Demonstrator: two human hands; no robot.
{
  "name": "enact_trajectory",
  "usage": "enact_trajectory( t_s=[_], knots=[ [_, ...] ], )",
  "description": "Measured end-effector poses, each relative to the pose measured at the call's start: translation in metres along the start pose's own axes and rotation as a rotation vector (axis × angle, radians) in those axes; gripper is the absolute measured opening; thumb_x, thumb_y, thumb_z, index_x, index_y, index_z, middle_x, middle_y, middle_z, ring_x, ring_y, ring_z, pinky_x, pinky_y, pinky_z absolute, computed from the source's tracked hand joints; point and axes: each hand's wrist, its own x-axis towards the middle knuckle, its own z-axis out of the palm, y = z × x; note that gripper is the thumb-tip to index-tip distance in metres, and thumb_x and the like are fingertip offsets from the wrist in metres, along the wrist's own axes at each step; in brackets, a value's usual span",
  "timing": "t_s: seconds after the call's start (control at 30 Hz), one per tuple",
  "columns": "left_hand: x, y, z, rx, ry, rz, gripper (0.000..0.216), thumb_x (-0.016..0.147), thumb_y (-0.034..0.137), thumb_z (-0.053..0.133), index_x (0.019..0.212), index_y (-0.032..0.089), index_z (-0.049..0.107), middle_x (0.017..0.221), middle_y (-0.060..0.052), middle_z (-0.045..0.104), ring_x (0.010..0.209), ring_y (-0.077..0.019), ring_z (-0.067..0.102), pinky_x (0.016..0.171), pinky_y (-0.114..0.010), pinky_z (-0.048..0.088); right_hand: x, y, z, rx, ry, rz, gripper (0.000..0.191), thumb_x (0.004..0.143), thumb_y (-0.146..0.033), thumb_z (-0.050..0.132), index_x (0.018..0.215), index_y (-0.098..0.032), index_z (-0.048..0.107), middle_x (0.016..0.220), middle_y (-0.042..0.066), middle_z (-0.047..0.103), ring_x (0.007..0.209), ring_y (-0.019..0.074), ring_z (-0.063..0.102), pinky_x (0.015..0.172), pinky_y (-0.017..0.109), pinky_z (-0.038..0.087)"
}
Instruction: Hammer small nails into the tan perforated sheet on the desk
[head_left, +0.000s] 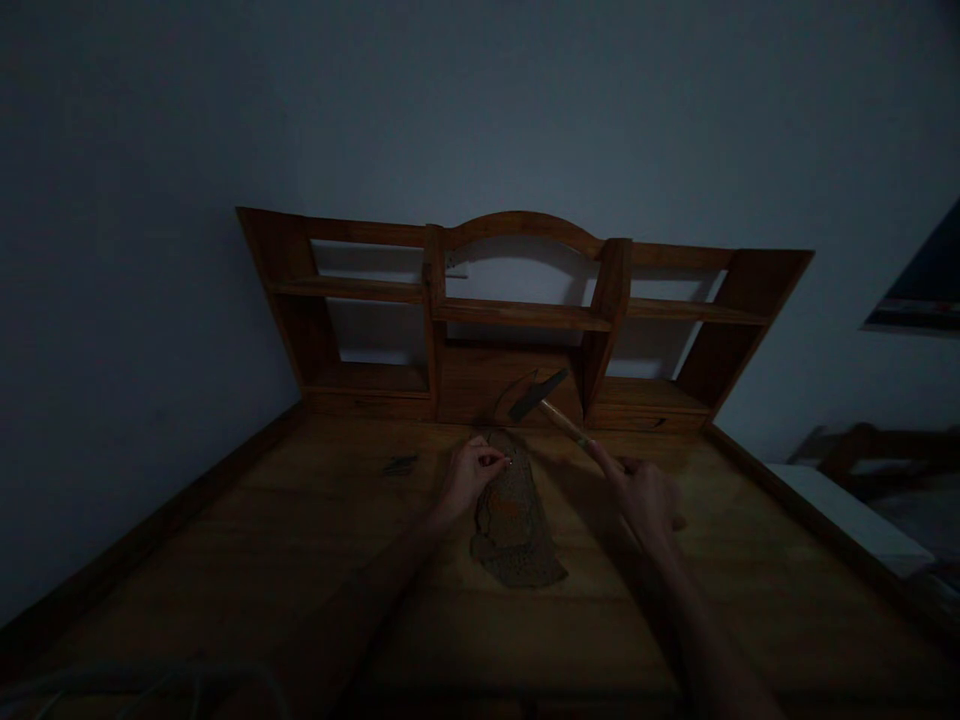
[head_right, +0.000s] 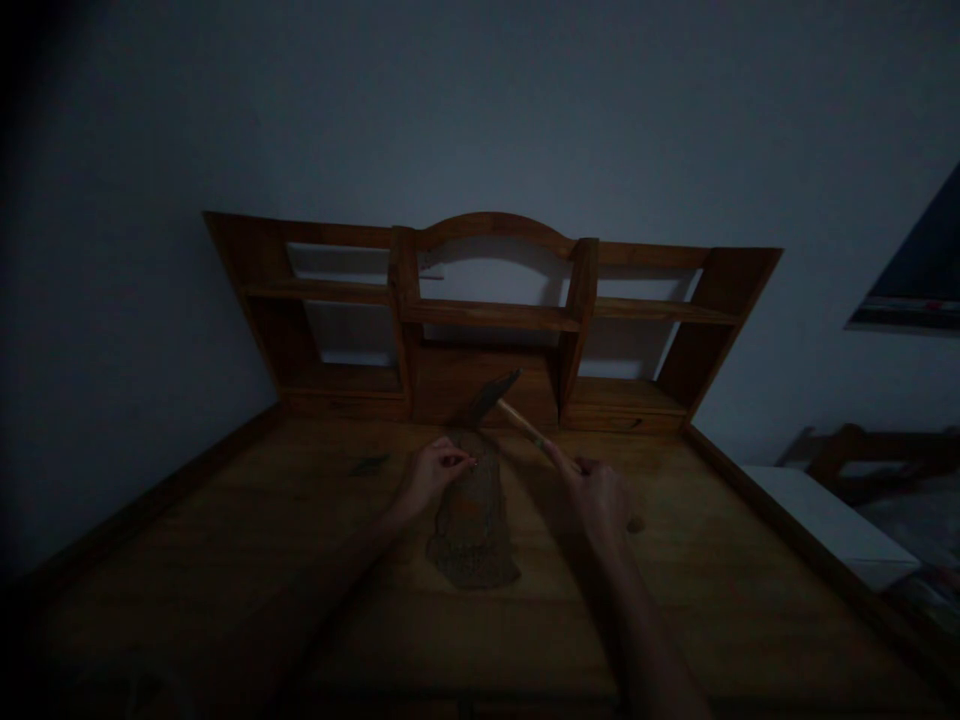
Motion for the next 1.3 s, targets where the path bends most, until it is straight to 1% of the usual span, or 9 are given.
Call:
enact_trajectory(
  t_s=[0.07,0.17,0.27,0.37,0.63,0.93,1.07,1.2,1.3],
  knots=[
    [0.0,0.002,-0.001,0.004,0.018,0.0,0.018,0.078,0.036,0.068,0.076,0.019,0.074,0.069,-0.001,0.055,0.065,-0.0123,0.052,0.054,-0.022,0.036,0.001,0.001,0.001,-0.012,0.016,0.015,0.082,0.071,-0.088,0.027,0.083,-0.025,0.078,0.067,0.014,0.071,0.071,0.0336,0.067,0.056,0.034,0.036],
    [-0.002,0.007,-0.001,-0.087,0.024,0.008,0.019,0.079,0.036,0.066,0.077,0.018,0.072,0.076,-0.002,0.059,0.069,-0.0134,0.057,0.058,-0.022,0.043,0.001,-0.001,0.001,-0.028,0.024,0.035,0.082,0.069,-0.089,0.027,0.078,-0.025,0.078,0.066,0.014,0.07,0.068,0.033,0.066,0.057,0.034,0.037],
    [-0.004,0.011,-0.002,-0.174,-0.004,0.005,0.02,0.084,0.036,0.059,0.084,0.019,0.07,0.086,-0.004,0.066,0.076,-0.0149,0.063,0.066,-0.024,0.049,0.0,-0.003,-0.001,-0.033,0.007,0.032,0.081,0.068,-0.089,0.029,0.074,-0.024,0.077,0.068,0.015,0.071,0.069,0.0325,0.066,0.059,0.035,0.039],
    [-0.005,0.013,-0.001,-0.185,-0.035,-0.034,0.022,0.087,0.037,0.055,0.091,0.021,0.07,0.089,-0.003,0.071,0.081,-0.0167,0.067,0.071,-0.025,0.051,-0.001,-0.003,-0.003,-0.025,0.004,0.022,0.081,0.069,-0.089,0.029,0.071,-0.023,0.076,0.069,0.016,0.071,0.071,0.0329,0.067,0.059,0.034,0.039],
    [-0.003,0.004,0.007,-0.282,-0.016,-0.119,0.019,0.08,0.035,0.064,0.085,0.018,0.071,0.086,-0.004,0.074,0.078,-0.0183,0.07,0.07,-0.026,0.054,0.0,0.003,0.001,0.067,0.028,0.021,0.08,0.073,-0.086,0.029,0.069,-0.022,0.075,0.064,0.015,0.069,0.066,0.0305,0.066,0.055,0.033,0.036],
    [-0.003,0.012,0.004,-0.236,-0.057,-0.129,0.02,0.08,0.035,0.064,0.084,0.018,0.073,0.087,-0.005,0.075,0.08,-0.0201,0.07,0.073,-0.029,0.055,0.001,0.004,-0.001,0.061,0.047,0.05,0.078,0.071,-0.087,0.029,0.068,-0.024,0.075,0.062,0.014,0.069,0.064,0.0308,0.065,0.055,0.033,0.035],
    [-0.002,0.009,0.006,-0.23,-0.068,-0.12,0.021,0.08,0.036,0.065,0.086,0.018,0.074,0.087,-0.006,0.075,0.08,-0.0203,0.07,0.071,-0.029,0.055,0.001,0.004,-0.004,0.044,0.04,0.003,0.08,0.071,-0.088,0.028,0.071,-0.023,0.076,0.061,0.014,0.069,0.068,0.0319,0.066,0.055,0.033,0.035],
    [0.0,0.011,0.004,-0.158,-0.035,-0.053,0.018,0.078,0.035,0.067,0.081,0.019,0.075,0.084,-0.006,0.073,0.075,-0.0186,0.068,0.065,-0.027,0.053,0.001,0.006,-0.006,-0.046,0.086,-0.068,0.08,0.072,-0.087,0.025,0.071,-0.025,0.075,0.063,0.013,0.07,0.066,0.0319,0.067,0.054,0.033,0.033],
    [0.002,0.013,0.002,-0.105,-0.043,-0.036,0.017,0.08,0.034,0.066,0.081,0.02,0.075,0.083,-0.006,0.072,0.075,-0.018,0.067,0.066,-0.027,0.051,0.0,0.006,-0.007,-0.109,0.096,-0.087,0.08,0.073,-0.087,0.025,0.073,-0.025,0.075,0.064,0.014,0.07,0.065,0.0319,0.067,0.054,0.032,0.033]
  ],
)
